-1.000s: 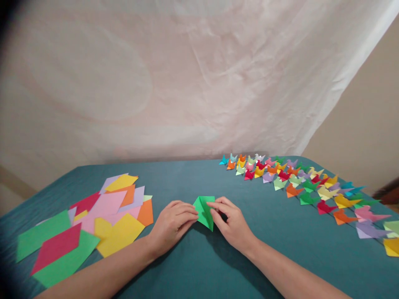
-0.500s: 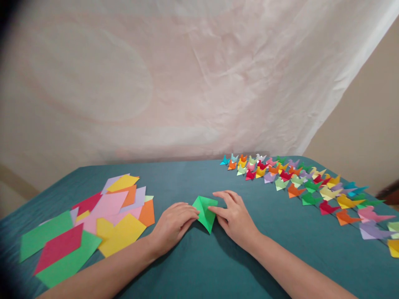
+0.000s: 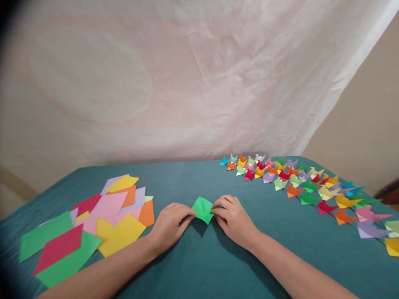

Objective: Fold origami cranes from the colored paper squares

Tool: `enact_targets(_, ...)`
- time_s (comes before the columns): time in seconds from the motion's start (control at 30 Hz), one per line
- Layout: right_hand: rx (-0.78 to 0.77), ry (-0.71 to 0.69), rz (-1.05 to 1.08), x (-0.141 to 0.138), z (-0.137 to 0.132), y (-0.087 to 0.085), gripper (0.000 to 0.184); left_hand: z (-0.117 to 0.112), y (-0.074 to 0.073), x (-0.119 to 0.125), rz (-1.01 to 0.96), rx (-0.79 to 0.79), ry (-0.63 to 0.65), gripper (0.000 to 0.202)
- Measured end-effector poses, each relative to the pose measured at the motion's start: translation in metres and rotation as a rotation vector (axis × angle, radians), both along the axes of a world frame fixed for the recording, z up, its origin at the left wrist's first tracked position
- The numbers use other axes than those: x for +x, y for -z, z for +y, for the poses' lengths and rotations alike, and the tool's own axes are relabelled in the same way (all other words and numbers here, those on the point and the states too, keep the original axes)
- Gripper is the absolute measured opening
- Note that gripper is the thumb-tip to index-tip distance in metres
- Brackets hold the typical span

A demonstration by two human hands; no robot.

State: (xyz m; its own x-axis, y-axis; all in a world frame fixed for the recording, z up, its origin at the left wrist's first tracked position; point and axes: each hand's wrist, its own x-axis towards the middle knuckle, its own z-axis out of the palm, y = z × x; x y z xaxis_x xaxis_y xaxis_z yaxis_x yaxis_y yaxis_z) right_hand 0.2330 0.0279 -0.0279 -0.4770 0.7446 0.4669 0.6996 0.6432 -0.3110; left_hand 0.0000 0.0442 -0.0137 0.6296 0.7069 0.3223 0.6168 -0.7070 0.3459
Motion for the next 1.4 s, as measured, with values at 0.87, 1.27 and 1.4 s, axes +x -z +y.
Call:
enact_targets(0.87, -0.029, -0.116, 0.021, -0.005, -0.005, -0.005, 0.013, 0.000, -0.001, 0.000, 0.069, -0.024, 0.017, 0.015)
enact_targets(1.27, -0.285, 0.075, 0.231, -0.005, 0.003, 0.001, 0.020, 0.007, -0.004, 0.002, 0.022, -0.080, -0.133, 0.026)
enact_targets(1.4, -0.244, 0.128, 0.210, -0.006, 0.005, 0.007, 0.019, 0.009, -0.003, 0.000, 0.019, -0.097, -0.137, 0.021)
